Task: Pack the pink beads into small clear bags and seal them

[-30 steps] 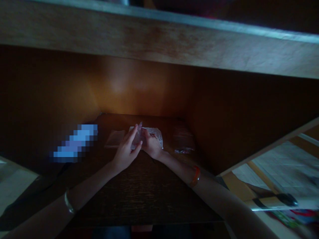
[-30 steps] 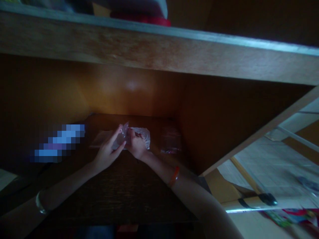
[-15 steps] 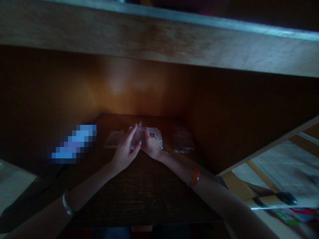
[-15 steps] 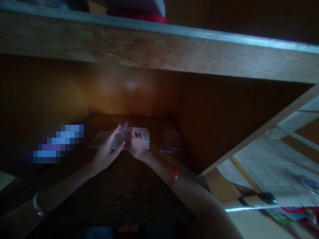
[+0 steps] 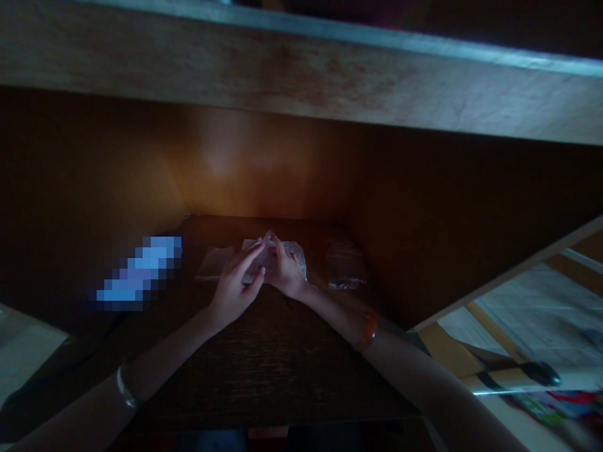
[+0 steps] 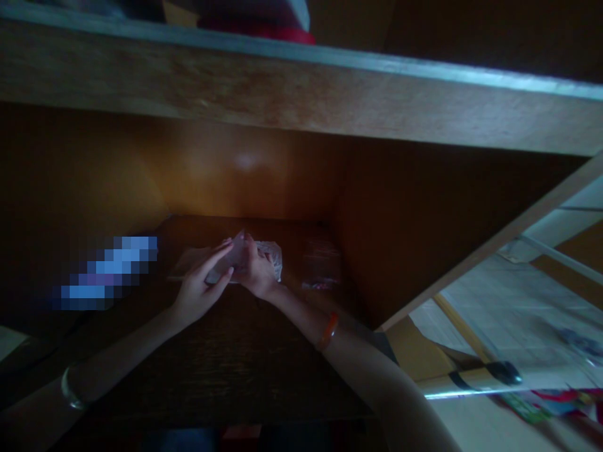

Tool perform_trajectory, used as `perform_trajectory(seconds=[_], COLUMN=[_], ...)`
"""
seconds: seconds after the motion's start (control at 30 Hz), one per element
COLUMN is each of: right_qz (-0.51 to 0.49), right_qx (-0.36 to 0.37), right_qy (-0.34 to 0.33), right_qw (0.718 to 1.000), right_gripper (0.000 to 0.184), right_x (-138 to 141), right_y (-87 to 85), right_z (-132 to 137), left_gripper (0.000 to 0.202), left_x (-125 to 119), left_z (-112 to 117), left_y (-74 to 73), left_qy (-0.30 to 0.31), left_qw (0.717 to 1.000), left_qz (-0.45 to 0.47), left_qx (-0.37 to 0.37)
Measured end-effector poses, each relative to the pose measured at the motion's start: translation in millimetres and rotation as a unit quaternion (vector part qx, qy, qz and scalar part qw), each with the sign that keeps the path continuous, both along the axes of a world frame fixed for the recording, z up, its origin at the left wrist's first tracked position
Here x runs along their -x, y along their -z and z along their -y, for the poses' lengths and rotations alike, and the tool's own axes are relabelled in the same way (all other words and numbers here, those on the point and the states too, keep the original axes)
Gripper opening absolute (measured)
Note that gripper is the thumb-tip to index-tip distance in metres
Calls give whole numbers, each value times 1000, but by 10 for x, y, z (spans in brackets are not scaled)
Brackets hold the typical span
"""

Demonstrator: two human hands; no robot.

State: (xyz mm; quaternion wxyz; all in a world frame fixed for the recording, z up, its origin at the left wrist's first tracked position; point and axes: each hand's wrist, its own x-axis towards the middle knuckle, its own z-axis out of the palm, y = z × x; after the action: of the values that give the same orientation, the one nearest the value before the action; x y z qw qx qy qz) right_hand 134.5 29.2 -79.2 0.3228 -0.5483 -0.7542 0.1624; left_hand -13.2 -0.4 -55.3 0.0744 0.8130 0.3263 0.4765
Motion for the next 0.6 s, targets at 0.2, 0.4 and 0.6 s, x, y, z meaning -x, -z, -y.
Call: perform_trajectory(seconds=[0.2,0.4,0.6], right_qz=[1,23,8], right_qx=[-6,-9,-27], right_qy=[11,18,19], right_qw=[1000,1000,999], right_gripper=[88,81,83], right_x=[-19,1,-12], right_y=[12,-30,-5], right_z=[-20,17,-8], left_gripper=[47,52,53], left_x=[2,-1,9], left_z=[8,14,-23], left_y=[16,38,87], left_qy=[-17,-30,-42], left_qw=[999,998,996], left_qz=[19,48,57], left_qx=[23,26,58])
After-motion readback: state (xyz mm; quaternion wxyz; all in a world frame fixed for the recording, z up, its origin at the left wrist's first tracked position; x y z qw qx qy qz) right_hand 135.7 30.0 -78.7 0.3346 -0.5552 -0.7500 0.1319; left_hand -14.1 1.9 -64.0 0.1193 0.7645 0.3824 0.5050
